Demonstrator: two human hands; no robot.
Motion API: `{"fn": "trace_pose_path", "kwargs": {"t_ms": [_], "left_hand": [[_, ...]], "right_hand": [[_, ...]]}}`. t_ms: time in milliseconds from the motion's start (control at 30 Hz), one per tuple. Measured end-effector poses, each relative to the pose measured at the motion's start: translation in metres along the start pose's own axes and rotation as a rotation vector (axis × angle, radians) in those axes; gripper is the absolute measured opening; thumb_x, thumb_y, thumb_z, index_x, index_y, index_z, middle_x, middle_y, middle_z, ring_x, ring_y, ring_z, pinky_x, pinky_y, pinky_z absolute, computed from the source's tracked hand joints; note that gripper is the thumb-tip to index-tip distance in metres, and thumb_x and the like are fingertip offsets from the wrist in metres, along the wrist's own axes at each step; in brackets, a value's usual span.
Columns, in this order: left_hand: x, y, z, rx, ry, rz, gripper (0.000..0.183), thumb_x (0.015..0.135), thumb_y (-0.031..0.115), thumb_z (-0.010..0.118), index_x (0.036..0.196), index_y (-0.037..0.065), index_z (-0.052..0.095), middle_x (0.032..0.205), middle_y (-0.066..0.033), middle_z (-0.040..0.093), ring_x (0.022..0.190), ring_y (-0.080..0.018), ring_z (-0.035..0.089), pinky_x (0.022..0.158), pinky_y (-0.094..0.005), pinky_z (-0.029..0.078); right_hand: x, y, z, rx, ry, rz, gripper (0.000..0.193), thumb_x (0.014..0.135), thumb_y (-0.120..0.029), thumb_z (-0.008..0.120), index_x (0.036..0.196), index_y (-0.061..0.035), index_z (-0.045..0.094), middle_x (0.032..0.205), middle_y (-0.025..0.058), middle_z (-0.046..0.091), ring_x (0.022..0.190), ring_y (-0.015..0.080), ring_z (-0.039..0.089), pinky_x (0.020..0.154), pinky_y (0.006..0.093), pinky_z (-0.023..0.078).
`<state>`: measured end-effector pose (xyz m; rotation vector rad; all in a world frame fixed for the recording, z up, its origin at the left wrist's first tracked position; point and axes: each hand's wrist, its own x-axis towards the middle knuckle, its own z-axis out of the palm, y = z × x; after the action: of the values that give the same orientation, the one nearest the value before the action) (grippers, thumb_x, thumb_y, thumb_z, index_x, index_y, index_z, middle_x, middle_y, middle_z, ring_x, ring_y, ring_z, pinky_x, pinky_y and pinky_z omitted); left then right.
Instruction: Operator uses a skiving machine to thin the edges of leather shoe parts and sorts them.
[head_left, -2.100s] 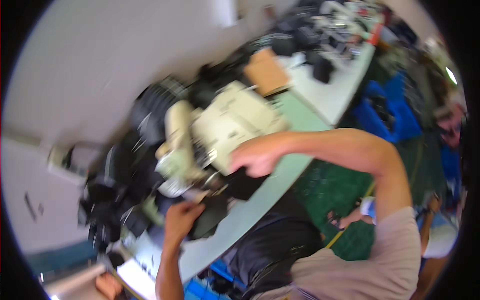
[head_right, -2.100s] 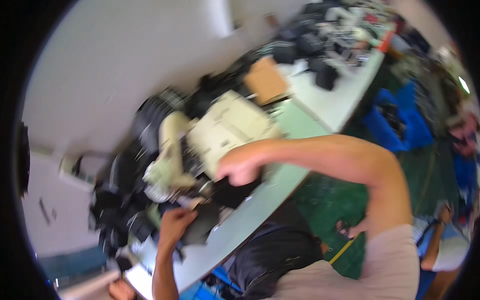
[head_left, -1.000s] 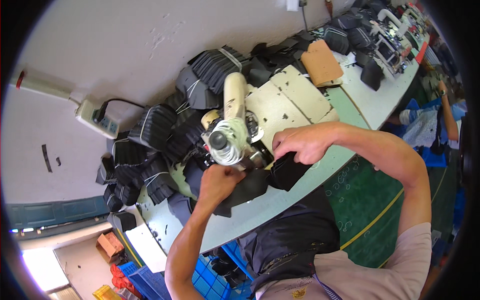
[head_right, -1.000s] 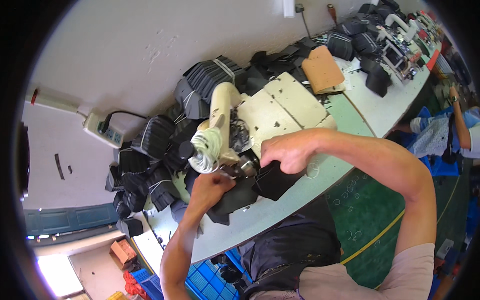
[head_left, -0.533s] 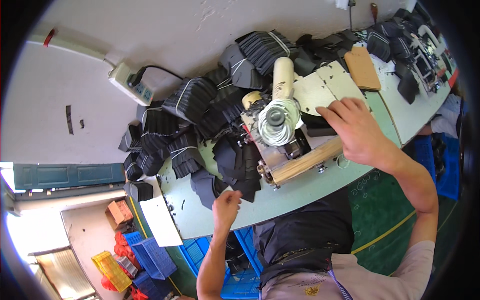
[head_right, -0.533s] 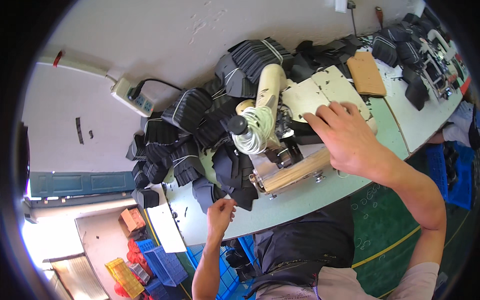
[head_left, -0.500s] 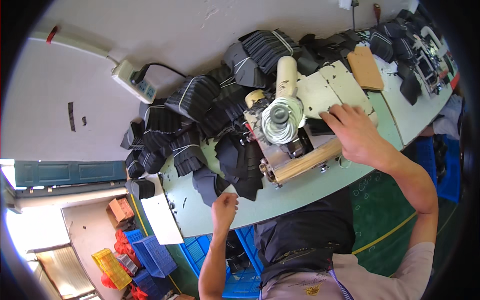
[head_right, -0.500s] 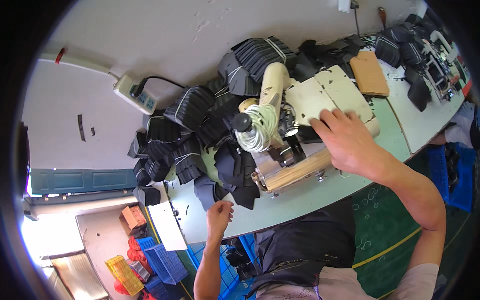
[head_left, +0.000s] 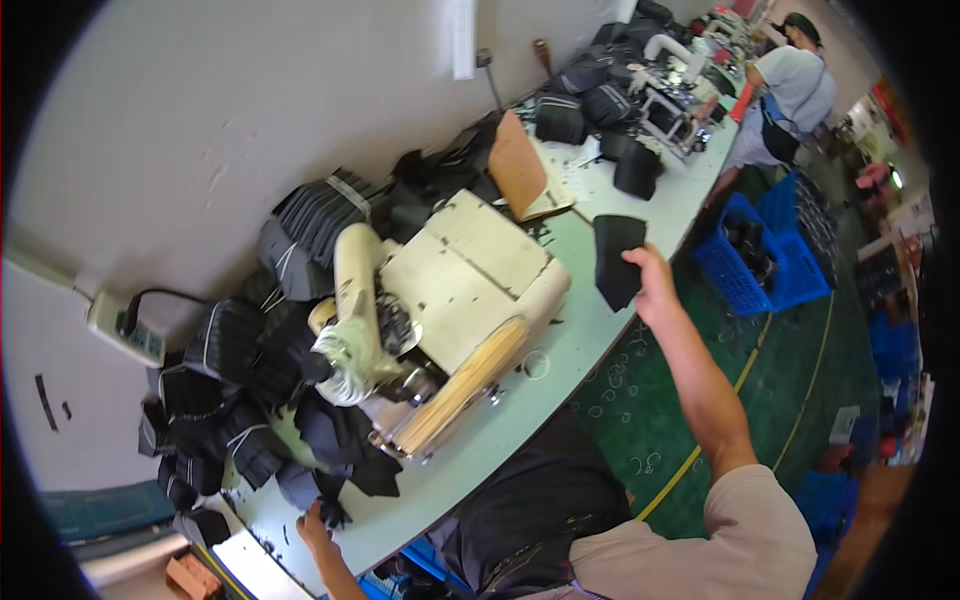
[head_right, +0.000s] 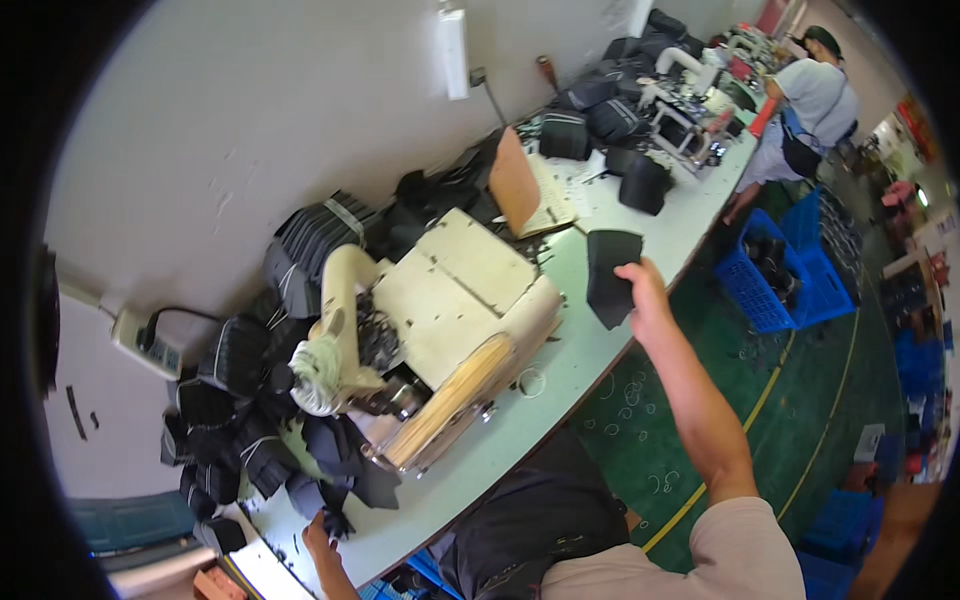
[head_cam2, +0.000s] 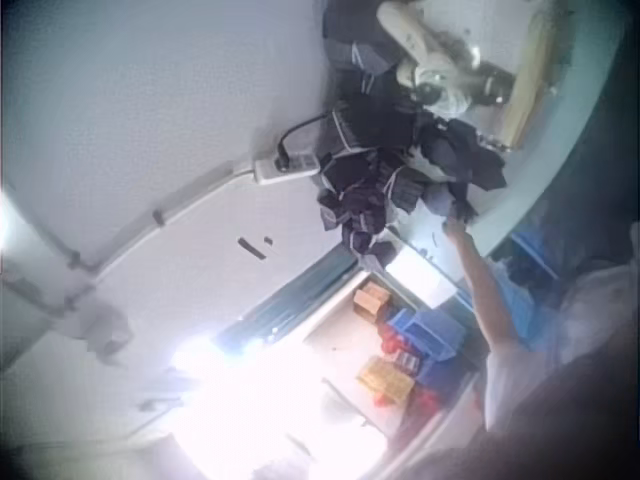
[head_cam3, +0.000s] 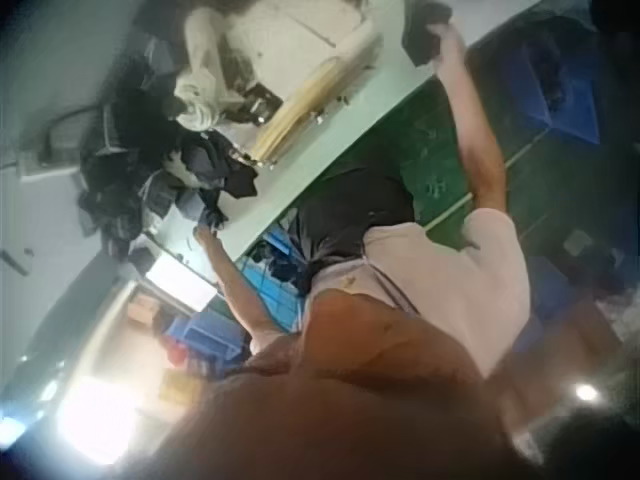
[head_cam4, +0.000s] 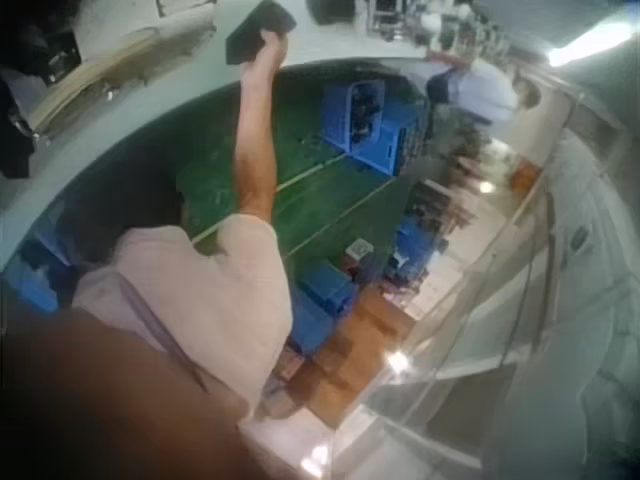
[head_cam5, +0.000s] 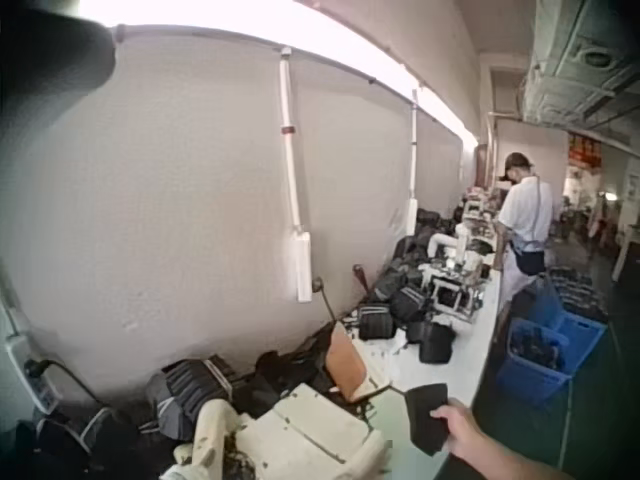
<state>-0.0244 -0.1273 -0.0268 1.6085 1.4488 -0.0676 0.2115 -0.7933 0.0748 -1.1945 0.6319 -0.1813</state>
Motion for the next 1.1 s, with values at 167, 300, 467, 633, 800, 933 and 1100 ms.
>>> {"fn": "trace_pose_path", "kwargs": {"t_ms": [167, 300, 467, 633, 800, 933, 1100], "left_hand": [[-0.001, 0.020, 0.027, 0.077, 0.072, -0.033, 0.054, 0.075, 0.041, 0.075, 0.110, 0.002, 0.061, 0.101, -0.0106, 0.066, 0.092, -0.0233, 0.058, 0.070, -0.0432, 0.038], [0.024, 0.005, 0.021, -0.070, -0.044, 0.080, 0.043, 0.076, 0.038, 0.077, 0.104, 0.005, 0.072, 0.092, -0.0115, 0.069, 0.076, -0.0223, 0.065, 0.066, -0.0408, 0.047], [0.018, 0.045, 0.072, -0.109, 0.117, -0.090, 0.075, 0.062, 0.033, 0.088, 0.115, -0.012, 0.061, 0.116, -0.0186, 0.064, 0.101, -0.0255, 0.063, 0.084, -0.0373, 0.051], [0.021, 0.049, 0.059, -0.225, 0.216, -0.014, 0.085, 0.060, 0.017, 0.087, 0.125, -0.014, 0.043, 0.115, -0.0242, 0.058, 0.099, -0.0321, 0.062, 0.087, -0.0398, 0.052], [-0.019, 0.060, 0.049, -0.492, 0.050, 0.107, 0.065, 0.065, 0.001, 0.077, 0.122, -0.008, 0.045, 0.104, -0.0177, 0.061, 0.093, -0.0292, 0.066, 0.078, -0.0390, 0.057], [-0.065, 0.049, 0.003, 0.302, 0.081, 0.517, 0.048, 0.067, 0.015, 0.074, 0.112, 0.001, 0.064, 0.101, -0.0157, 0.065, 0.093, -0.0377, 0.063, 0.087, -0.0425, 0.050], [-0.089, 0.009, -0.032, 0.752, 0.052, 0.717, 0.052, 0.070, 0.020, 0.077, 0.120, 0.009, 0.063, 0.105, -0.0140, 0.064, 0.103, -0.0351, 0.057, 0.090, -0.0453, 0.045]], "right_hand": [[0.039, 0.041, 0.001, -0.281, 0.053, 0.043, 0.040, 0.079, -0.008, 0.061, 0.119, -0.0009, 0.058, 0.105, 0.0105, 0.064, 0.095, 0.0214, 0.061, 0.086, 0.0337, 0.047], [0.070, 0.091, 0.026, -0.830, -0.134, -0.028, 0.046, 0.080, -0.012, 0.063, 0.124, -0.0005, 0.059, 0.111, 0.0188, 0.067, 0.102, 0.0302, 0.063, 0.088, 0.0380, 0.048], [0.103, 0.099, -0.026, -1.505, 0.078, -0.512, 0.070, 0.081, -0.030, 0.069, 0.141, -0.0007, 0.046, 0.142, 0.0286, 0.044, 0.136, 0.0390, 0.037, 0.114, 0.0471, 0.026], [0.007, 0.082, 0.003, -0.669, 0.112, -0.531, 0.043, 0.094, -0.012, 0.059, 0.135, -0.0016, 0.049, 0.137, 0.0167, 0.050, 0.129, 0.0268, 0.045, 0.110, 0.0384, 0.032], [-0.120, 0.095, 0.033, -0.412, -0.227, -0.460, 0.025, 0.096, -0.008, 0.055, 0.119, 0.0006, 0.054, 0.118, 0.0087, 0.057, 0.113, 0.0183, 0.053, 0.099, 0.0301, 0.041], [-0.216, 0.124, 0.062, -0.453, -0.793, -0.043, 0.027, 0.092, -0.004, 0.059, 0.117, 0.0011, 0.054, 0.113, 0.0088, 0.059, 0.107, 0.0169, 0.057, 0.095, 0.0311, 0.045], [-0.286, 0.163, 0.150, -0.567, -1.388, -0.296, 0.056, 0.081, -0.003, 0.066, 0.134, -0.0030, 0.048, 0.131, 0.0203, 0.049, 0.125, 0.0350, 0.048, 0.109, 0.0399, 0.037]]}}
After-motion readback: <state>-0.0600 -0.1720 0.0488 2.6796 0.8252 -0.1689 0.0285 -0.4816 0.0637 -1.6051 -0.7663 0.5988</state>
